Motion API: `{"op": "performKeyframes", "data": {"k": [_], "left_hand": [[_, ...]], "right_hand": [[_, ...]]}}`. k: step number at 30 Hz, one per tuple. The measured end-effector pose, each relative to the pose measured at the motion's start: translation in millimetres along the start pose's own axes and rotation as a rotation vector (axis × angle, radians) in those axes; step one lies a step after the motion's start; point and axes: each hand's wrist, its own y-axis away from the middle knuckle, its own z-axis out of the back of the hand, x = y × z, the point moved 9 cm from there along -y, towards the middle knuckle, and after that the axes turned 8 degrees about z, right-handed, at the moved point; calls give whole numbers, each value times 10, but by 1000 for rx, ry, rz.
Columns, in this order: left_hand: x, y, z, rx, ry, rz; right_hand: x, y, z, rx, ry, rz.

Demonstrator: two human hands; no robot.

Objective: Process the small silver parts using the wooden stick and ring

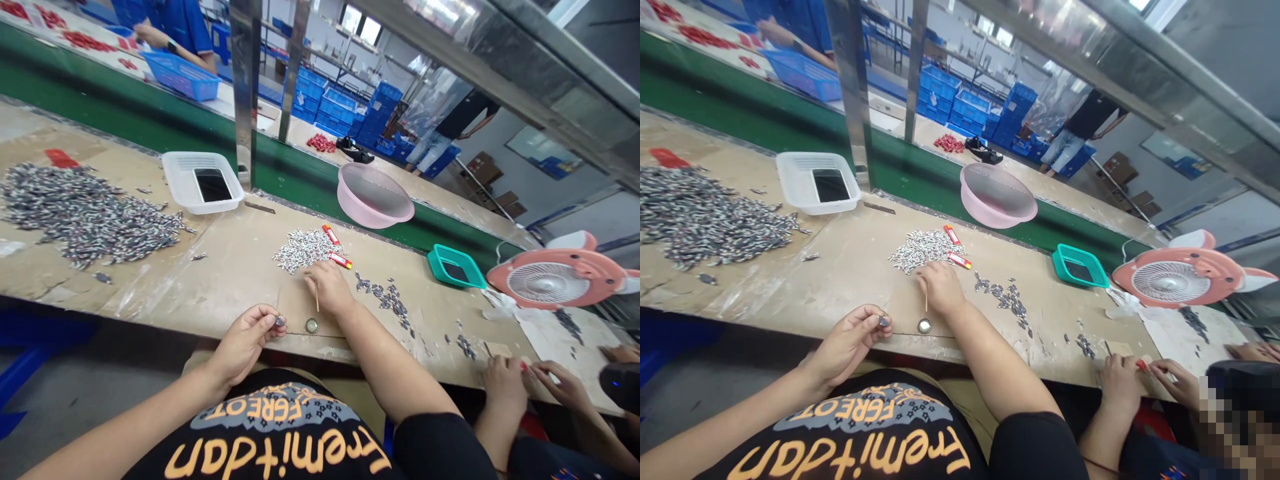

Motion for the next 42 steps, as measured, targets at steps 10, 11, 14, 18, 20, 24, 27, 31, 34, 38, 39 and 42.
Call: {"op": "performKeyframes", "data": {"k": [10,11,14,18,20,24,27,31,34,38,39,42], "left_hand": [[1,-30,-14,59,-52,-35],[-1,-32,-12,61,-55,-34],[-9,-35,-13,68,-59,-32],[-19,-37,-18,72,-55,-30],[-21,-38,-19,71,-55,-28],[-15,-39,-15,70,-39,-19],[-16,-36,-10,72,-31,-25],[-18,-35,-1,71,-4,-25],[-30,-40,10,63,76,-32],[-38,-42,65,-7,176,-70],[-34,-39,77,-30,182,-80],[-32,-18,80,-78,151,-116]], "right_hand": [[-105,-441,-470,153,106,0],[-159,-447,-422,120,82,-20],[-295,-449,-258,31,30,-72],[-185,-504,-248,75,50,-1],[-45,-548,-360,160,93,63],[111,-646,-587,275,183,88],[87,-737,-592,227,174,43],[-12,-750,-330,29,-45,-59],[44,-550,-122,-62,-302,-137],[370,-100,37,-93,-507,-169],[451,11,50,-97,-536,-172],[604,271,42,-122,-572,-191]]}}
